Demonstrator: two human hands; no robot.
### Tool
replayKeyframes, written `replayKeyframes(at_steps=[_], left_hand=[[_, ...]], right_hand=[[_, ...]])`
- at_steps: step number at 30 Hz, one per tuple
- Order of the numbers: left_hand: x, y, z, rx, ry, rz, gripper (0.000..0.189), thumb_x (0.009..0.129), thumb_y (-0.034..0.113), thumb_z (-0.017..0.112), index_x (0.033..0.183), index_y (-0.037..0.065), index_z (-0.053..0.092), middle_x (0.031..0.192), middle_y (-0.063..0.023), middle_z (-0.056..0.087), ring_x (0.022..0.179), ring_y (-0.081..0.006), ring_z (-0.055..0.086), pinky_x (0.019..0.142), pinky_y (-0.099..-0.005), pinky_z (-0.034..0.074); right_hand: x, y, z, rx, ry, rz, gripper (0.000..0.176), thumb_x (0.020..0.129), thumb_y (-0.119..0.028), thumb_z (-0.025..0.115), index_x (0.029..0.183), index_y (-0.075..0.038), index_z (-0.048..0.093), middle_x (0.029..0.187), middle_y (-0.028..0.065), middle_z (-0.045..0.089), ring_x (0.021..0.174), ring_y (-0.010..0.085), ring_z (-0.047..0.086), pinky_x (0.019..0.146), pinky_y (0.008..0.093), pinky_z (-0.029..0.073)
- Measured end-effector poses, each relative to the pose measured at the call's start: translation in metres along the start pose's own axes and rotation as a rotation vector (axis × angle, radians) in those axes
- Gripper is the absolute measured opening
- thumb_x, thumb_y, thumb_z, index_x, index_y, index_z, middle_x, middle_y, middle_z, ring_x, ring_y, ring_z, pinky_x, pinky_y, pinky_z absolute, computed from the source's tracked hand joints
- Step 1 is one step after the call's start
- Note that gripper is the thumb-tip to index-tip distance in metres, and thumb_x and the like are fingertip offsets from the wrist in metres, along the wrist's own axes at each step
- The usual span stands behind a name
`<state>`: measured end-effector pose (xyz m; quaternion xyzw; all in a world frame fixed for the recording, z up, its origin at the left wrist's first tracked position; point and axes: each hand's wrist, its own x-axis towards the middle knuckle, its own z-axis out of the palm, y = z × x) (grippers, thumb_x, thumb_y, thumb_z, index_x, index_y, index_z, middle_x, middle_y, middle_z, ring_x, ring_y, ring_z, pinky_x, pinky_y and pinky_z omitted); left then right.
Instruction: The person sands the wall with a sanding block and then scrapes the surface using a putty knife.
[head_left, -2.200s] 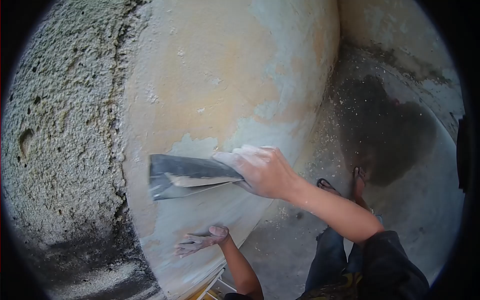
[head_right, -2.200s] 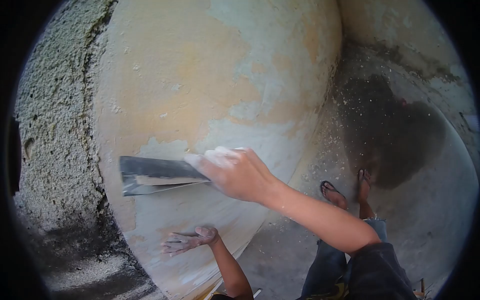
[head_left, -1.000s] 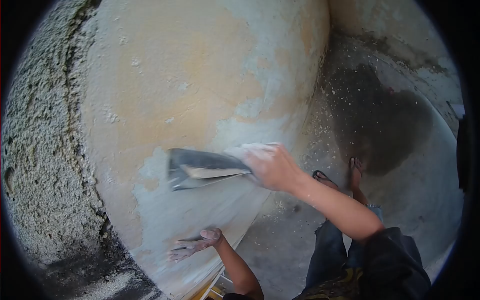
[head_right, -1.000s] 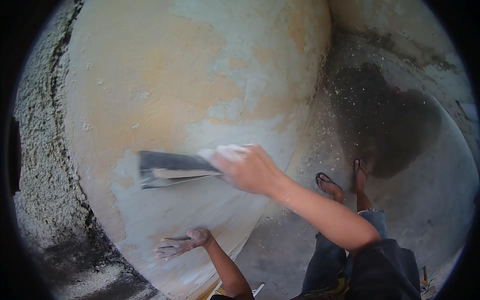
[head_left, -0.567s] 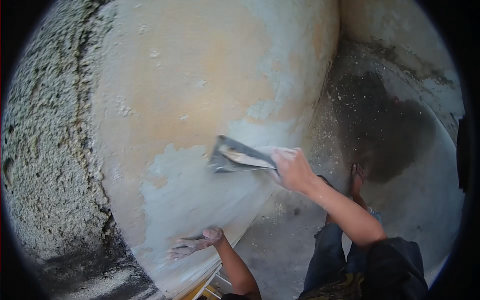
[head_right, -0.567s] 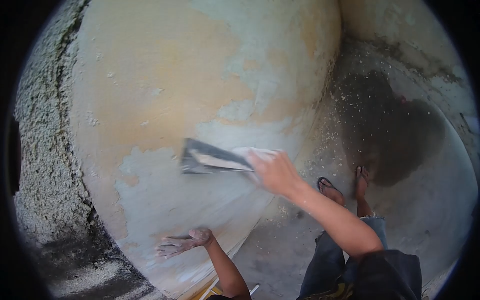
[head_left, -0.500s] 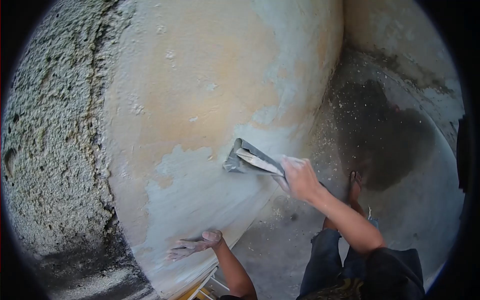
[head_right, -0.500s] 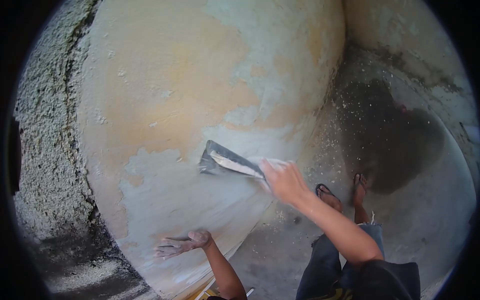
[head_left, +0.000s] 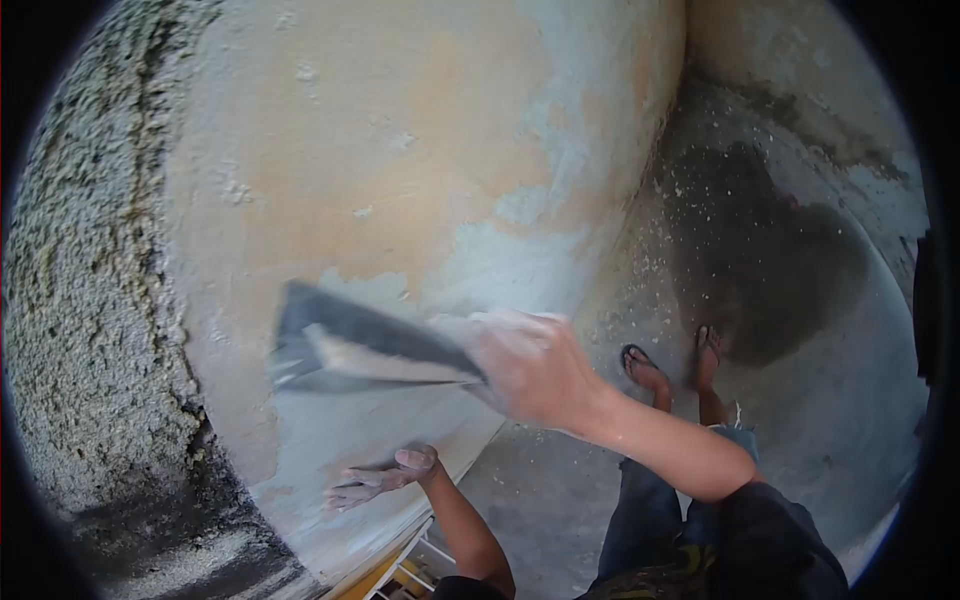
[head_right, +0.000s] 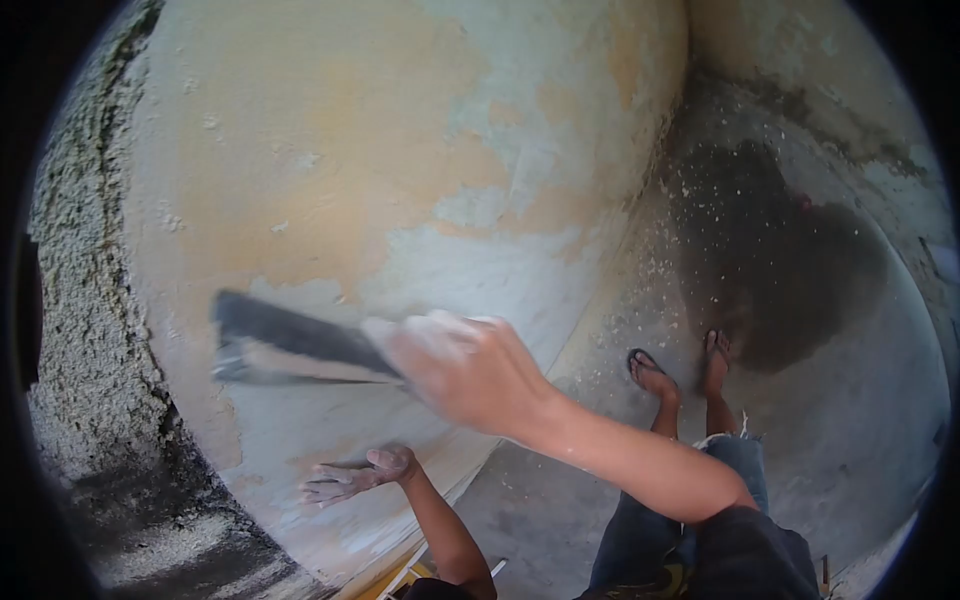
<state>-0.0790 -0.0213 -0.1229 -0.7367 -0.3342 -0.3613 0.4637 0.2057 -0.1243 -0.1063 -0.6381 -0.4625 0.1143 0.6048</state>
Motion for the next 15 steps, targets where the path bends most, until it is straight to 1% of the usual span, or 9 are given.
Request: replayKeyframes(at_steps=[1, 4, 5, 7, 8, 10, 11, 13, 15], left_hand=[[0.001, -0.002, 0.004, -0.003, 0.018, -0.018, 0.075, 0.095, 0.048, 0.036, 0.159, 0.01, 0.031, 0.165, -0.027, 0.016, 0.153, -0.0497, 0.005, 0.117, -0.0705, 0.0], [-0.001, -0.002, 0.002, 0.015, -0.025, -0.035, 0.074, 0.095, 0.049, 0.035, 0.159, 0.01, 0.032, 0.165, -0.0271, 0.015, 0.153, -0.0496, 0.004, 0.117, -0.0697, -0.002], [0.001, -0.001, 0.003, 0.007, -0.015, -0.049, 0.074, 0.095, 0.049, 0.035, 0.159, 0.01, 0.032, 0.165, -0.0271, 0.015, 0.153, -0.0496, 0.004, 0.117, -0.0697, -0.002], [0.004, 0.002, 0.003, 0.012, 0.02, -0.013, 0.075, 0.098, 0.053, 0.032, 0.154, 0.004, 0.038, 0.161, -0.0323, 0.023, 0.153, -0.0476, 0.011, 0.121, -0.0598, -0.005], [0.003, 0.001, 0.004, 0.005, 0.029, -0.025, 0.075, 0.098, 0.054, 0.032, 0.155, 0.005, 0.039, 0.161, -0.0316, 0.024, 0.153, -0.0471, 0.011, 0.121, -0.0591, -0.006], [0.002, 0.002, 0.008, -0.013, 0.035, -0.032, 0.075, 0.098, 0.054, 0.032, 0.155, 0.005, 0.039, 0.161, -0.0313, 0.024, 0.154, -0.0469, 0.011, 0.121, -0.0587, -0.006], [0.002, 0.001, 0.008, -0.027, 0.064, -0.031, 0.075, 0.098, 0.054, 0.033, 0.155, 0.005, 0.039, 0.161, -0.0311, 0.025, 0.154, -0.0467, 0.01, 0.121, -0.0583, -0.007], [0.001, 0.001, 0.006, -0.025, 0.044, -0.024, 0.075, 0.098, 0.054, 0.032, 0.154, 0.005, 0.039, 0.162, -0.0306, 0.024, 0.154, -0.0465, 0.01, 0.121, -0.058, -0.007], [0.001, -0.003, 0.004, -0.015, 0.045, -0.032, 0.076, 0.098, 0.054, 0.031, 0.154, 0.005, 0.039, 0.162, -0.0301, 0.024, 0.154, -0.0462, 0.01, 0.121, -0.0577, -0.007]], right_hand=[[0.013, -0.004, -0.002, 0.032, -0.039, -0.096, 0.044, 0.08, -0.014, 0.074, 0.122, -0.006, 0.062, 0.088, 0.0087, 0.069, 0.08, 0.0262, 0.07, 0.061, 0.0372, 0.056], [0.004, 0.02, 0.012, 0.025, -0.045, -0.082, 0.05, 0.075, -0.012, 0.078, 0.122, -0.005, 0.063, 0.096, 0.0107, 0.07, 0.082, 0.0297, 0.07, 0.067, 0.0397, 0.056], [-0.016, 0.034, 0.02, 0.01, -0.042, -0.092, 0.05, 0.075, -0.012, 0.078, 0.122, -0.005, 0.063, 0.096, 0.0107, 0.07, 0.082, 0.0297, 0.07, 0.067, 0.0397, 0.056], [-0.06, 0.064, 0.03, -0.075, -0.041, 0.078, 0.055, 0.072, -0.014, 0.079, 0.124, -0.006, 0.063, 0.089, 0.007, 0.065, 0.079, 0.0271, 0.068, 0.063, 0.0391, 0.055], [-0.053, 0.056, 0.025, -0.089, -0.05, 0.072, 0.055, 0.072, -0.014, 0.079, 0.124, -0.006, 0.063, 0.089, 0.007, 0.065, 0.079, 0.0271, 0.068, 0.063, 0.0391, 0.055], [-0.045, 0.025, 0.024, -0.011, 0.066, -0.031, 0.042, 0.083, -0.009, 0.065, 0.125, -0.01, 0.06, 0.079, 0.0058, 0.059, 0.074, 0.0229, 0.065, 0.057, 0.0367, 0.053], [-0.034, 0.011, 0.026, -0.008, 0.068, -0.004, 0.042, 0.083, -0.009, 0.065, 0.125, -0.01, 0.06, 0.079, 0.0058, 0.059, 0.074, 0.0229, 0.065, 0.057, 0.0367, 0.053], [-0.005, -0.003, 0.027, 0.06, -0.02, -0.106, 0.044, 0.081, -0.009, 0.067, 0.125, -0.009, 0.06, 0.081, 0.0062, 0.06, 0.075, 0.0243, 0.065, 0.057, 0.0369, 0.053], [-0.016, 0.01, 0.039, 0.038, 0.006, -0.098, 0.044, 0.082, -0.009, 0.066, 0.125, -0.009, 0.06, 0.08, 0.0059, 0.058, 0.074, 0.024, 0.064, 0.057, 0.0371, 0.053]])
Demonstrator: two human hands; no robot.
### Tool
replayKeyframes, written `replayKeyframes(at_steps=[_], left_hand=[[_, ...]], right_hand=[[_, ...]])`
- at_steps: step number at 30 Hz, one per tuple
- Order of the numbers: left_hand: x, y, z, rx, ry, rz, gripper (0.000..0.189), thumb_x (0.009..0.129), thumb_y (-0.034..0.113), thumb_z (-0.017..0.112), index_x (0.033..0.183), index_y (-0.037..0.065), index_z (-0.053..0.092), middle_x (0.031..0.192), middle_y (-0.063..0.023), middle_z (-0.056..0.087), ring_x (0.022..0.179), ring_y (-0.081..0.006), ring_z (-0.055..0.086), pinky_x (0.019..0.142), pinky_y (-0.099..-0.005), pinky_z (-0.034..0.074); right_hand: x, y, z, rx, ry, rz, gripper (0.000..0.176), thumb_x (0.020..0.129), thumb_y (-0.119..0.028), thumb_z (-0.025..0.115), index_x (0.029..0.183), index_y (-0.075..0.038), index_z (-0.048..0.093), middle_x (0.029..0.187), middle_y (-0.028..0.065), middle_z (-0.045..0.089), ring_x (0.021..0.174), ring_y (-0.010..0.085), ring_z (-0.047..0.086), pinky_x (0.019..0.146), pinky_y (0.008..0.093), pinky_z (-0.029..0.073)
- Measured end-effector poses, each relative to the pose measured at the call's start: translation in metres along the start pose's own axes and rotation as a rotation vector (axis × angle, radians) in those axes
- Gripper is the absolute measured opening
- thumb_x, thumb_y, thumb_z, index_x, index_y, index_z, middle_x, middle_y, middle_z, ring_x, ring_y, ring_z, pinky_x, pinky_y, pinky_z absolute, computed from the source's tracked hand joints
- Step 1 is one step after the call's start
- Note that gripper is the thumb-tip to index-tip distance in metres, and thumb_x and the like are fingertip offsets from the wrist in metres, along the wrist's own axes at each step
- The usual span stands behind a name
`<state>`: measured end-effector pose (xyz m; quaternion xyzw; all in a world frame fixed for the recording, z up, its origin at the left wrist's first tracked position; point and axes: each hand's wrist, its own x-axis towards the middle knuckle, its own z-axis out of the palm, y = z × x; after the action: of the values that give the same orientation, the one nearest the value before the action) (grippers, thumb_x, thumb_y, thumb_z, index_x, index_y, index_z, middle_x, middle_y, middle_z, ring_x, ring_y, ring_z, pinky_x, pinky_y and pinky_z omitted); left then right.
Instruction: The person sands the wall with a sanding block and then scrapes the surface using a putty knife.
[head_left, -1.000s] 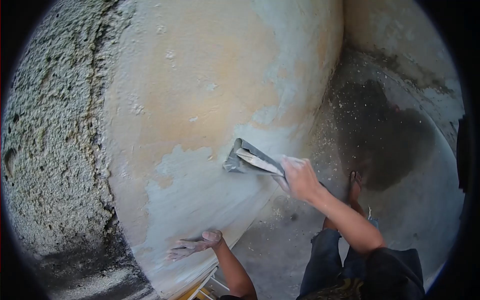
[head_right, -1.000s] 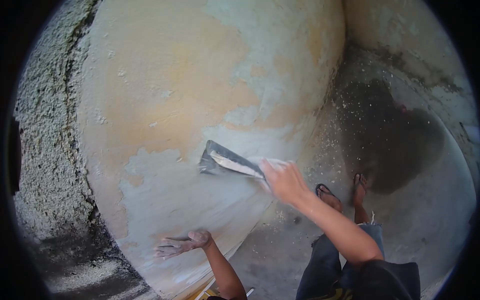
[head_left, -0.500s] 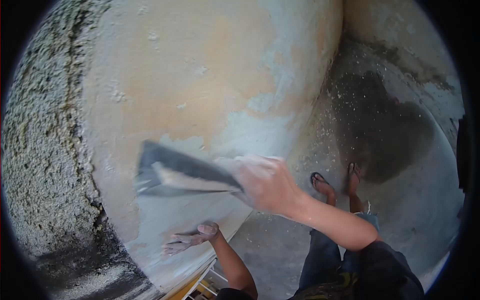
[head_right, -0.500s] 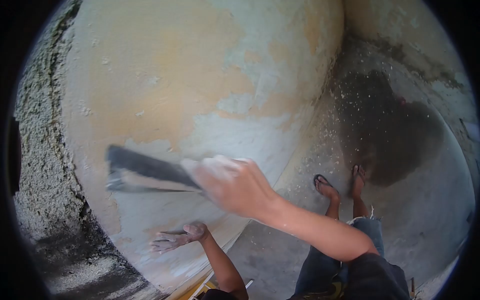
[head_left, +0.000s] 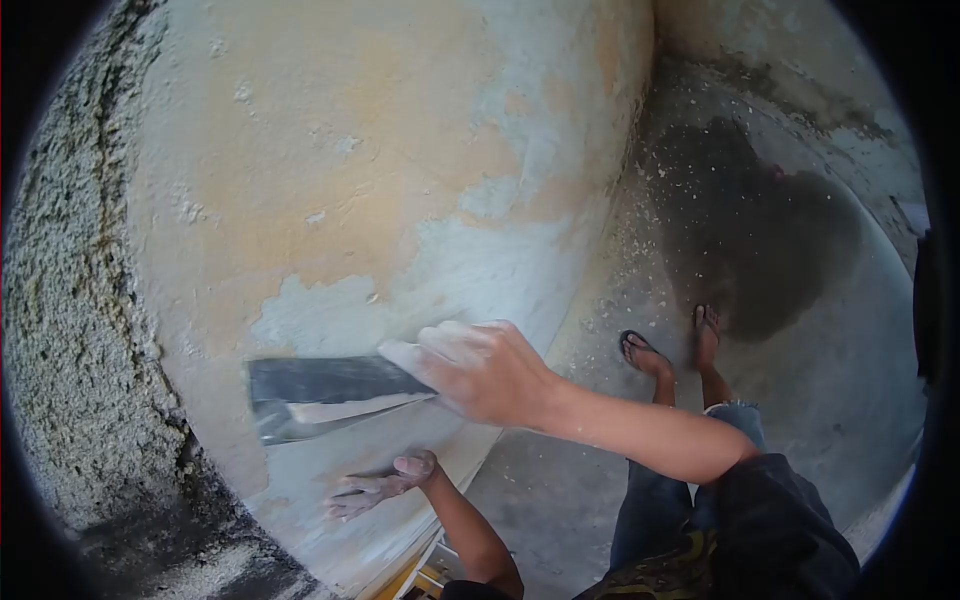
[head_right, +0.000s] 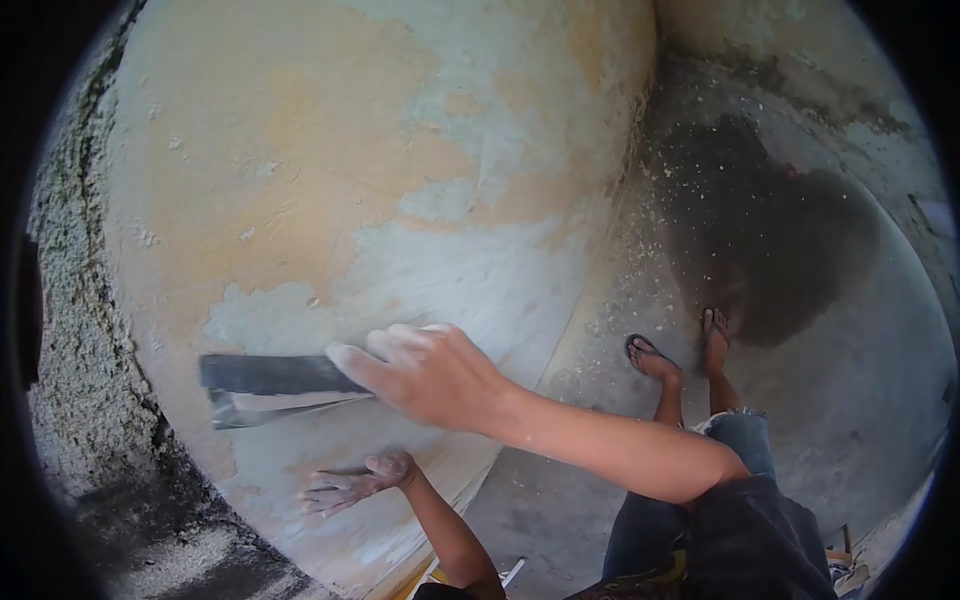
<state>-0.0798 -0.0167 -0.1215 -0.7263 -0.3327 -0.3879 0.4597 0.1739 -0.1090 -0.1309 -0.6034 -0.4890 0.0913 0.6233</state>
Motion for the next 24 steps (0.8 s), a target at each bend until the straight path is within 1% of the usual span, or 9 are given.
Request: replayKeyframes(at_steps=[2, 5, 8, 10, 12, 14, 17, 20, 24], left_hand=[[-0.006, -0.005, 0.001, 0.034, -0.038, 0.004, 0.074, 0.097, 0.052, 0.033, 0.157, 0.008, 0.035, 0.164, -0.0284, 0.02, 0.153, -0.0483, 0.007, 0.118, -0.0664, -0.003], [-0.001, 0.004, -0.002, 0.022, -0.055, -0.012, 0.076, 0.097, 0.053, 0.031, 0.158, 0.008, 0.034, 0.165, -0.0274, 0.019, 0.153, -0.0488, 0.006, 0.118, -0.0663, -0.003], [-0.003, 0.002, 0.003, 0.002, -0.008, -0.035, 0.077, 0.098, 0.056, 0.03, 0.155, 0.005, 0.038, 0.163, -0.0285, 0.024, 0.155, -0.0446, 0.008, 0.121, -0.0575, -0.007], [0.0, 0.0, 0.001, 0.005, -0.008, 0.007, 0.077, 0.098, 0.055, 0.029, 0.155, 0.005, 0.038, 0.163, -0.0287, 0.024, 0.155, -0.0447, 0.008, 0.121, -0.0576, -0.007], [0.003, 0.001, 0.002, 0.001, 0.005, 0.019, 0.077, 0.098, 0.055, 0.029, 0.155, 0.004, 0.038, 0.163, -0.0289, 0.024, 0.154, -0.0449, 0.008, 0.121, -0.0577, -0.007], [0.001, 0.002, -0.002, 0.023, -0.06, 0.016, 0.075, 0.098, 0.052, 0.03, 0.158, 0.007, 0.033, 0.165, -0.0279, 0.018, 0.153, -0.0491, 0.007, 0.118, -0.0671, -0.001], [0.002, 0.005, 0.002, 0.007, -0.007, 0.02, 0.076, 0.099, 0.055, 0.028, 0.155, 0.005, 0.037, 0.163, -0.0293, 0.023, 0.155, -0.0444, 0.008, 0.121, -0.0579, -0.008], [-0.002, 0.002, 0.002, 0.015, -0.012, -0.014, 0.076, 0.098, 0.053, 0.029, 0.155, 0.004, 0.038, 0.163, -0.0294, 0.023, 0.155, -0.0444, 0.008, 0.121, -0.0581, -0.008], [0.002, 0.002, -0.001, 0.009, -0.04, 0.012, 0.077, 0.097, 0.053, 0.03, 0.156, 0.003, 0.036, 0.163, -0.029, 0.021, 0.155, -0.0449, 0.008, 0.121, -0.0583, -0.008]], right_hand=[[-0.017, 0.017, 0.009, -0.044, 0.014, -0.023, 0.043, 0.082, -0.008, 0.065, 0.125, -0.009, 0.059, 0.08, 0.0055, 0.057, 0.073, 0.0236, 0.063, 0.056, 0.0372, 0.052], [-0.038, 0.024, 0.007, -0.028, 0.077, 0.137, 0.042, 0.085, -0.006, 0.06, 0.126, -0.009, 0.057, 0.076, 0.0048, 0.051, 0.069, 0.0223, 0.06, 0.054, 0.0383, 0.051], [0.001, -0.005, -0.005, 0.055, 0.044, 0.069, 0.043, 0.085, -0.01, 0.065, 0.128, -0.01, 0.058, 0.08, 0.0052, 0.057, 0.073, 0.0214, 0.064, 0.055, 0.0372, 0.053], [0.01, -0.009, -0.007, 0.056, 0.004, 0.05, 0.044, 0.085, -0.011, 0.068, 0.128, -0.011, 0.059, 0.081, 0.0052, 0.058, 0.075, 0.0221, 0.064, 0.057, 0.0365, 0.054], [-0.033, 0.027, 0.007, 0.017, 0.036, 0.107, 0.045, 0.084, -0.011, 0.068, 0.128, -0.011, 0.059, 0.081, 0.0052, 0.058, 0.074, 0.0224, 0.064, 0.056, 0.0365, 0.053], [-0.048, 0.035, 0.009, -0.025, 0.049, 0.16, 0.045, 0.083, -0.012, 0.069, 0.127, -0.012, 0.059, 0.08, 0.0052, 0.057, 0.074, 0.0227, 0.064, 0.056, 0.0366, 0.053], [-0.044, 0.026, -0.002, -0.038, 0.024, 0.241, 0.047, 0.081, -0.011, 0.069, 0.127, -0.013, 0.059, 0.08, 0.0053, 0.057, 0.073, 0.0235, 0.063, 0.056, 0.0369, 0.053], [-0.006, 0.02, -0.007, -0.013, 0.009, 0.071, 0.05, 0.08, -0.013, 0.073, 0.129, -0.013, 0.06, 0.083, 0.0057, 0.06, 0.077, 0.023, 0.066, 0.058, 0.0357, 0.054], [-0.059, 0.081, 0.009, -0.01, -0.046, 0.164, 0.059, 0.072, -0.012, 0.079, 0.128, -0.007, 0.06, 0.103, 0.0138, 0.069, 0.089, 0.0329, 0.069, 0.073, 0.042, 0.056]])
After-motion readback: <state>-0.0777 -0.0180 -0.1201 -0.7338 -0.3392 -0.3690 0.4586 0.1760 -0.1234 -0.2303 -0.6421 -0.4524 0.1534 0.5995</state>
